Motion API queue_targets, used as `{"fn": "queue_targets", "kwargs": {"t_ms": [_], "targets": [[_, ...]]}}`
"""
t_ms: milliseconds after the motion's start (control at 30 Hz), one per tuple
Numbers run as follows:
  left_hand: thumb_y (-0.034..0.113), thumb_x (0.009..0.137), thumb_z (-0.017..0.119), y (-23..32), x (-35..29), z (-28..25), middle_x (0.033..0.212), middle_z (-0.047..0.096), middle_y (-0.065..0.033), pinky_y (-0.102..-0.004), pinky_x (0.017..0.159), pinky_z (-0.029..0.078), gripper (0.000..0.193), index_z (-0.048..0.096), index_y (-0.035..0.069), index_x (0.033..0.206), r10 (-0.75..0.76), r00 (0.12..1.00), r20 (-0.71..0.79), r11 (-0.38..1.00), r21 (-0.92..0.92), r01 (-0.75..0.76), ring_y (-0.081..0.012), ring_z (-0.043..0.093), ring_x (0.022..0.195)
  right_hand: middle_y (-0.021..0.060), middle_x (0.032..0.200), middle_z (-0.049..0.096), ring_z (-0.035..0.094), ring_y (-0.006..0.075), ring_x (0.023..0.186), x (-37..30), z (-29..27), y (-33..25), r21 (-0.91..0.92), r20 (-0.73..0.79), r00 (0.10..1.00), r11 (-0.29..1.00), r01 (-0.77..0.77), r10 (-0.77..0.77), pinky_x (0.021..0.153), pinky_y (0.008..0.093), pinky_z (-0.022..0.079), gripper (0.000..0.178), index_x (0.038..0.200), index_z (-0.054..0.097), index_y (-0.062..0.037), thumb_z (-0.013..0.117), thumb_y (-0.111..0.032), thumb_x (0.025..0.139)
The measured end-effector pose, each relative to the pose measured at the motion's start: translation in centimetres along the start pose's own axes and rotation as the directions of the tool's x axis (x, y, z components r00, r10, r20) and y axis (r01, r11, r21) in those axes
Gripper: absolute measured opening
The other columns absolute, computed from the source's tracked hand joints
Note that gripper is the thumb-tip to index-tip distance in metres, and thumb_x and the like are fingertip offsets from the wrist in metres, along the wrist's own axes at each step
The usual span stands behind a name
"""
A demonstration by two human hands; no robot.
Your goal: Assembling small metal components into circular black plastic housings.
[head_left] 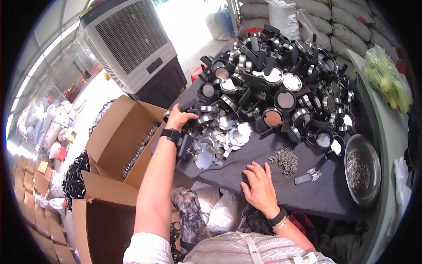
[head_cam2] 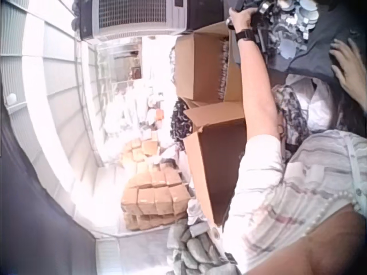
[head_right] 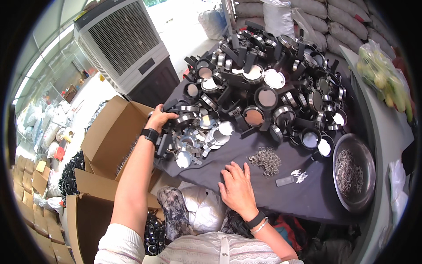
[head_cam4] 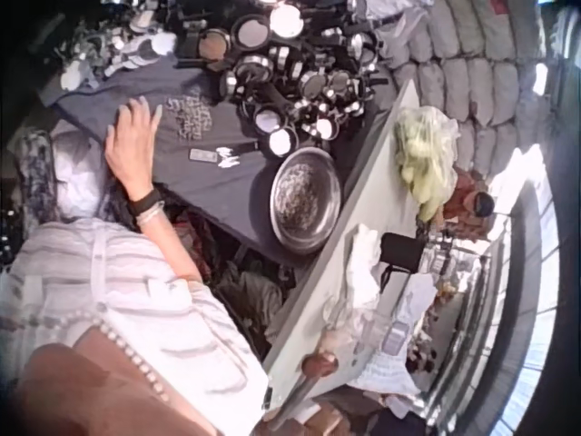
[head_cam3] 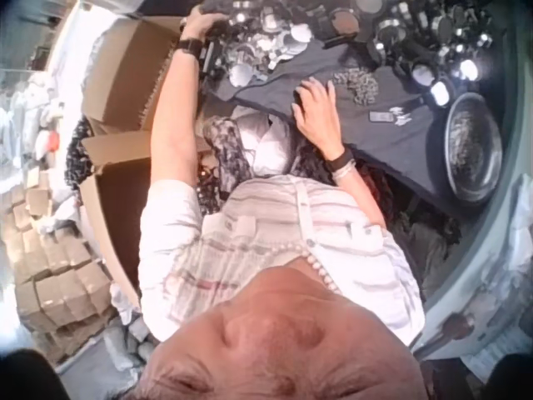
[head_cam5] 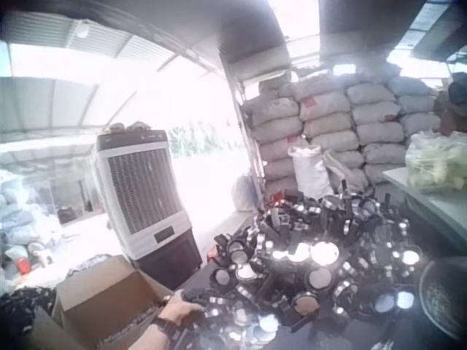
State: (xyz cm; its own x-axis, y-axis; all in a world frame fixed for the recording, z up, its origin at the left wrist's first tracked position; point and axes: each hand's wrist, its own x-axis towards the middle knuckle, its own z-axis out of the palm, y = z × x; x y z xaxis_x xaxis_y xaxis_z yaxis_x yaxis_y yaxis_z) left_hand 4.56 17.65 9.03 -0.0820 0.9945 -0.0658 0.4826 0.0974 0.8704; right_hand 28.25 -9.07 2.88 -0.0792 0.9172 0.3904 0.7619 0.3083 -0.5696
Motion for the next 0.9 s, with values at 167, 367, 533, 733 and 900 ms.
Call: {"fn": "queue_targets", "kwargs": {"t_ms": [167, 367, 533, 733, 900], "targets": [[0.014, 0.059, 0.079, 1.5, -2.4, 0.2, 0.131, 0.048, -0.0185, -0.0337, 0.088, 0.048, 0.1, 0.026, 0.004, 0.144, -0.026, 0.994, 0.105, 0.999, 0.034, 0.022, -0.0273, 0.053, 0.111, 0.0158, 0.117, 0.054, 0.044, 0.0328, 0.122, -0.2, 0.1, 0.9, 0.015, 0.03, 0.999, 1.0, 0.011, -0.012, 0.109, 0.0536, 0.022, 0.033, 0.106, 0.058, -0.0007, 0.065, -0.015, 0.077], [0.001, 0.075, 0.068, -2.9, 1.7, 2.0, 0.117, 0.053, -0.0163, -0.0399, 0.084, 0.049, 0.069, 0.034, 0.004, 0.135, 0.073, 0.994, -0.078, 0.986, -0.144, -0.084, -0.0255, 0.055, 0.103, 0.0156, 0.119, 0.052, 0.041, 0.0329, 0.125, -0.1, -0.1, 1.3, -0.028, 0.067, 0.995, 0.997, 0.078, -0.076, 0.106, 0.0567, 0.024, 0.034, 0.102, 0.058, -0.0017, 0.068, -0.019, 0.075], [0.003, 0.072, 0.067, -5.1, 6.5, -0.2, 0.119, 0.055, -0.0152, -0.0334, 0.081, 0.05, 0.075, 0.034, 0.009, 0.139, 0.079, 0.996, -0.037, 0.991, -0.103, -0.083, -0.0224, 0.058, 0.098, 0.0204, 0.122, 0.052, 0.038, 0.0348, 0.127, -0.4, 0.5, 1.5, 0.064, 0.054, 0.997, 0.996, 0.059, -0.062, 0.11, 0.0558, 0.019, 0.032, 0.102, 0.057, 0.0027, 0.062, -0.017, 0.078], [0.009, 0.074, 0.065, -6.6, 8.7, 0.3, 0.12, 0.056, -0.013, -0.032, 0.086, 0.046, 0.075, 0.032, 0.005, 0.141, 0.036, 0.994, 0.106, 0.999, 0.032, -0.04, -0.0215, 0.057, 0.102, 0.0182, 0.124, 0.05, 0.036, 0.0338, 0.13, -1.1, 0.3, 1.7, 0.02, 0.079, 0.997, 1.0, 0.011, -0.013, 0.111, 0.0545, 0.018, 0.035, 0.106, 0.056, 0.0021, 0.064, -0.017, 0.077], [0.012, 0.07, 0.068, -5.8, 7.8, -0.6, 0.113, 0.059, -0.0109, -0.0297, 0.084, 0.047, 0.067, 0.045, 0.002, 0.131, 0.02, 0.983, 0.181, 0.998, 0.062, -0.032, -0.0197, 0.059, 0.095, 0.0184, 0.123, 0.05, 0.036, 0.0335, 0.13, -1.0, 1.2, 1.7, 0.034, 0.041, 0.999, 0.999, 0.007, -0.008, 0.111, 0.0543, 0.018, 0.033, 0.104, 0.056, 0.0018, 0.064, -0.016, 0.078]]}}
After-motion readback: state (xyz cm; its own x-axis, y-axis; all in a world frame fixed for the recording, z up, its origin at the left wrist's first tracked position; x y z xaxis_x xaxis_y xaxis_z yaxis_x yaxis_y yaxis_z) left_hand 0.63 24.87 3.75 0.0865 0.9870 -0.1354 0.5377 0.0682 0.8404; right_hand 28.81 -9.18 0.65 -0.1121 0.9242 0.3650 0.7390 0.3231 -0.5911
